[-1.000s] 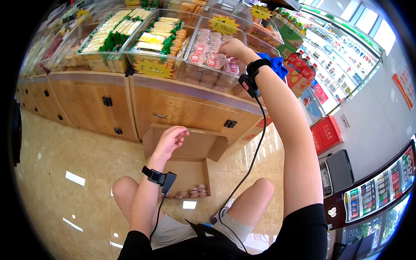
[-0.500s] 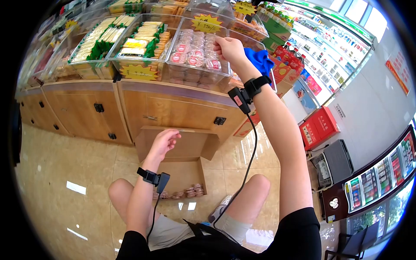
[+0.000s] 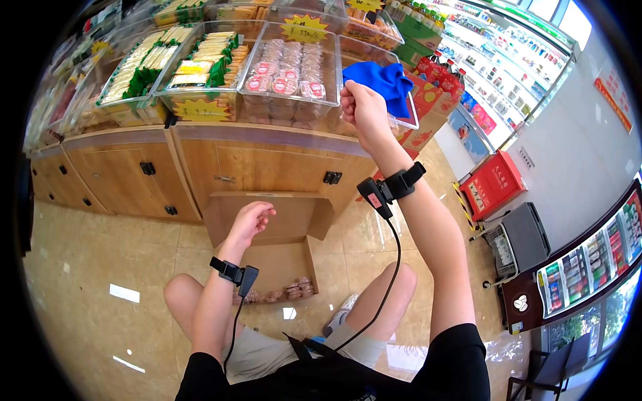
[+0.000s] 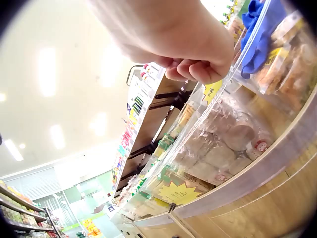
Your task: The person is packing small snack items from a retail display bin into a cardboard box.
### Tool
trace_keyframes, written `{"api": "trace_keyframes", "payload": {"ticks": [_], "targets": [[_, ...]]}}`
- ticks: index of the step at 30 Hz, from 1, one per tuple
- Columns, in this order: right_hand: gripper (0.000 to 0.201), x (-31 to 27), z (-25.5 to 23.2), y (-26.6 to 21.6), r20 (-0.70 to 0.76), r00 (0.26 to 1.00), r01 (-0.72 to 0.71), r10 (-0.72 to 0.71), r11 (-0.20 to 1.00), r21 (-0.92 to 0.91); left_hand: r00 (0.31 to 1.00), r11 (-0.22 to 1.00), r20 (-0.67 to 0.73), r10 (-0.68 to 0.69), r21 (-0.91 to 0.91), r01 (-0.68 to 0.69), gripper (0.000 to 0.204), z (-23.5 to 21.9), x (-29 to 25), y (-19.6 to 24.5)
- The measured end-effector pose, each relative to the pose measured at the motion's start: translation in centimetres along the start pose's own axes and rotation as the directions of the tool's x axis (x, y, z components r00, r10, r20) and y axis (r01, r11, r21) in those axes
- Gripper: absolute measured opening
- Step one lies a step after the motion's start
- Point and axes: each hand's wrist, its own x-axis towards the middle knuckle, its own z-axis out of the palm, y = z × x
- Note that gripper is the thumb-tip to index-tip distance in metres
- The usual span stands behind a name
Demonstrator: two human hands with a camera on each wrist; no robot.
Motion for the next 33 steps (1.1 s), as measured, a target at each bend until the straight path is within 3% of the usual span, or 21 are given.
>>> {"api": "trace_keyframes", "payload": {"ticks": [18,33], "targets": [[0.021,-5.1,-5.4,6.4,-0.004,0.992,-0.126,0.128,0.984,0.125,0.997,0.992,-0.017,-0.082,0.092,0.083,0.014,0.4,1.2,-3.2],[0.023,-9.8,-9.6,18.6,-0.076,0.902,-0.402,0.426,0.889,0.219,0.978,0.965,-0.061,-0.197,0.162,0.205,0.013,-0.4,2.6,-7.0]]}}
